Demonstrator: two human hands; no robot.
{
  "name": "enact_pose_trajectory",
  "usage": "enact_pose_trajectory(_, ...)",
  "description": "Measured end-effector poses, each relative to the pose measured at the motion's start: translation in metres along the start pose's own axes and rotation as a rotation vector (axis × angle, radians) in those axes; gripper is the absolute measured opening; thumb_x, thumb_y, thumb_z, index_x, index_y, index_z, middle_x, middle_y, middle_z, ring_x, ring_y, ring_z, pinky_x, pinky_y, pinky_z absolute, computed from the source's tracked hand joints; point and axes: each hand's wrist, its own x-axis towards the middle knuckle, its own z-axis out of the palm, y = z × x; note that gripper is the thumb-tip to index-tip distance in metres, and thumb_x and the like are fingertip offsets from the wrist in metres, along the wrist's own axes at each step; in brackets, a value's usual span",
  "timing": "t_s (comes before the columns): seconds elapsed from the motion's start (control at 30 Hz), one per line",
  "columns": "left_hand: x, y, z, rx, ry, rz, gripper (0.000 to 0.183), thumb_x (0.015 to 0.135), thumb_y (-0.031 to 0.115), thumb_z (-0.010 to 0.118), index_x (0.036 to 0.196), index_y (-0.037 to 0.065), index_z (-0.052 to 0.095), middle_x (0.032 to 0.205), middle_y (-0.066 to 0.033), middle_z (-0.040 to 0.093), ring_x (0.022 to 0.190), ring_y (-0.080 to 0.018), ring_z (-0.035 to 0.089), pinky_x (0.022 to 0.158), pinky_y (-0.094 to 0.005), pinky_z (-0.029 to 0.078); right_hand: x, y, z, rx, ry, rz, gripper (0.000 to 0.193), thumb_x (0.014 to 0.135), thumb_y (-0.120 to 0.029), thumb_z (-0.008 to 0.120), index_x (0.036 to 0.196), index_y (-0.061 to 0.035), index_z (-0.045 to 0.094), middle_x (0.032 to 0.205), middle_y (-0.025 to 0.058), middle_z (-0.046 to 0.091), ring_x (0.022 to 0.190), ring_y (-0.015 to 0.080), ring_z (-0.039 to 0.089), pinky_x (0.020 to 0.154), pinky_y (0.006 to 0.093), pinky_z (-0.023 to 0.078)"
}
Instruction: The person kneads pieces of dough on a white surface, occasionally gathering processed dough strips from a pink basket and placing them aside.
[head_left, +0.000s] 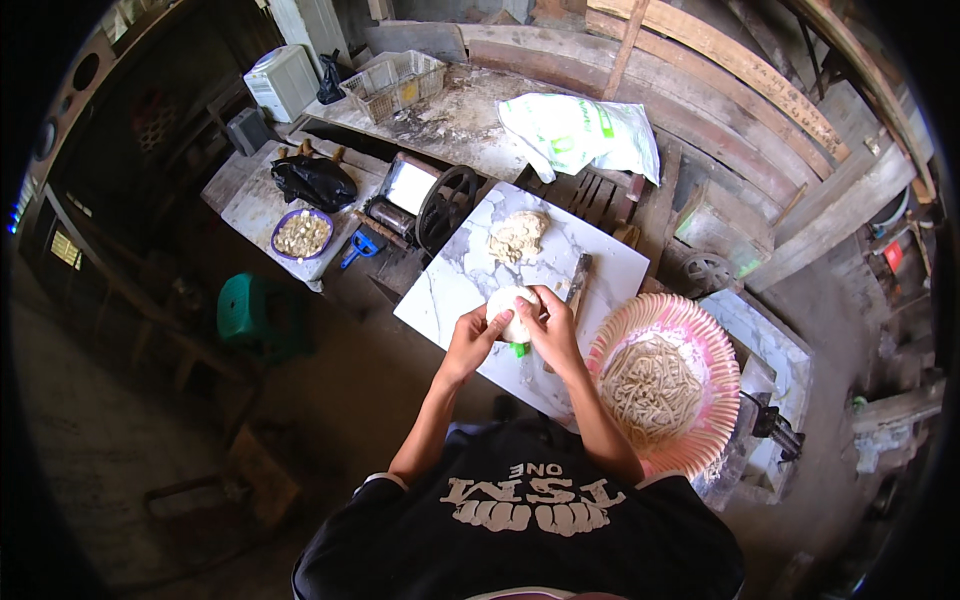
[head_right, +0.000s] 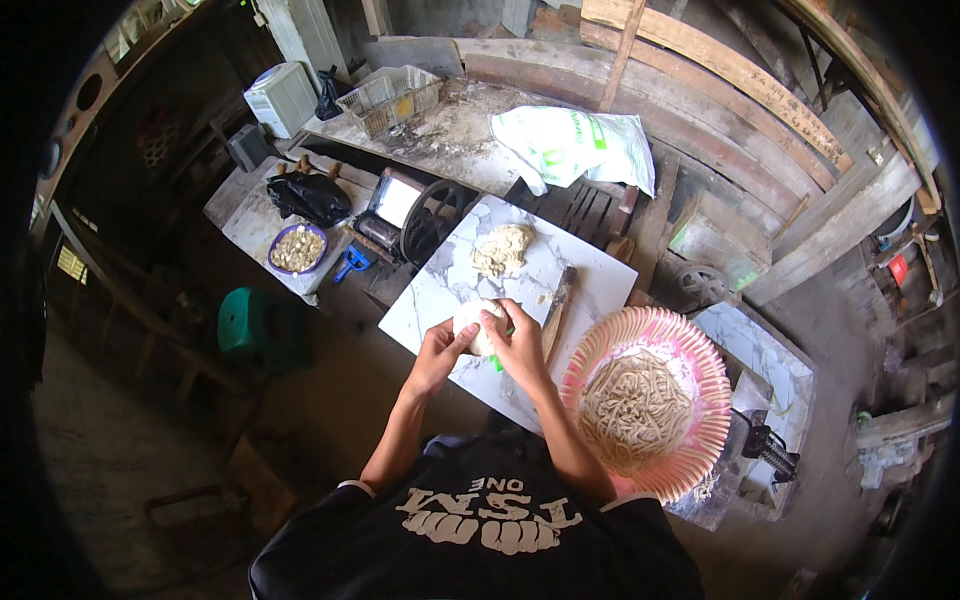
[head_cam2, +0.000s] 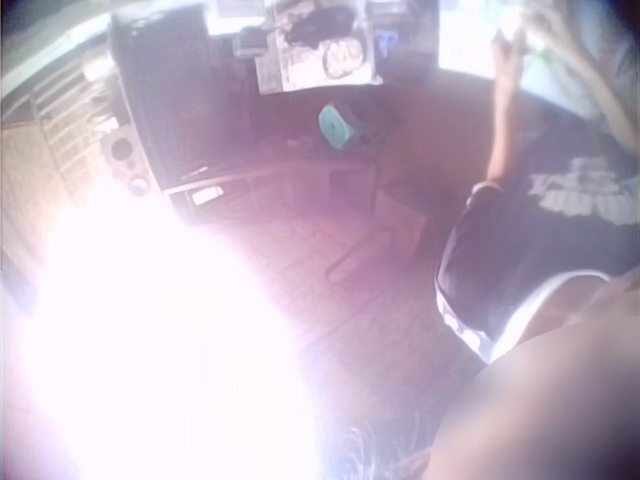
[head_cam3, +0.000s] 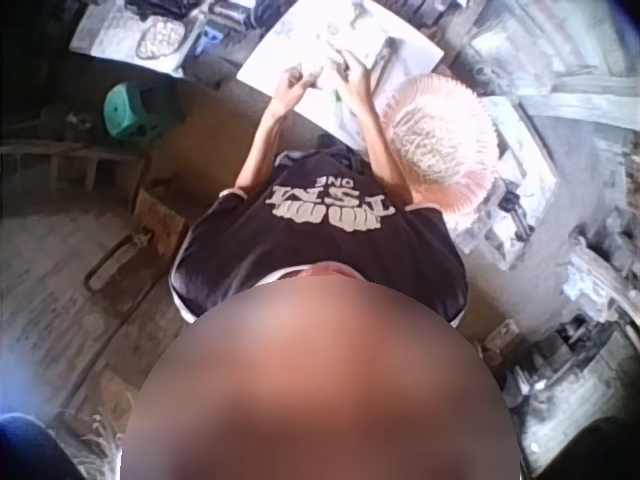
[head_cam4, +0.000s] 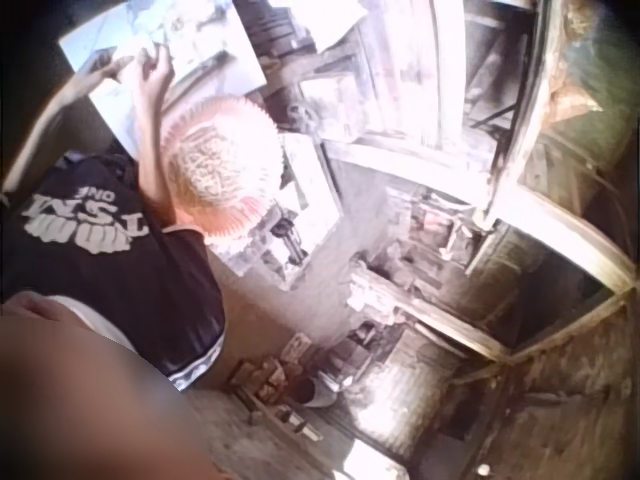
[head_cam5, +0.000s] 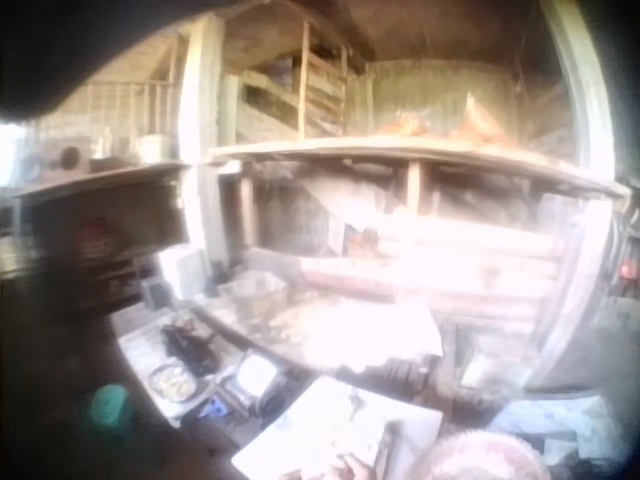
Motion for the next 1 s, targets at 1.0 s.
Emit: enact_pose_trajectory(1.0, 0.003, -0.006, -0.017, -0.095, 0.088, -0.068, 0.026, 0.085, 0.018, 0.057, 0.099, -0.003, 0.057, 0.087, -0.0025, 0.062, 0.073, -0.0050, 0.054, 0.068, -0.0205, 0.043, 0.010, 0.008, 0.026, -0.062, 0.066, 0.098, 0.030, 0.085, -0.027, 0.054, 0.089, 0.0026, 0.059, 0.071, 0.0087, 0.061, 0.064, 0.0105, 0.054, 0.058, 0.0261, 0.044)
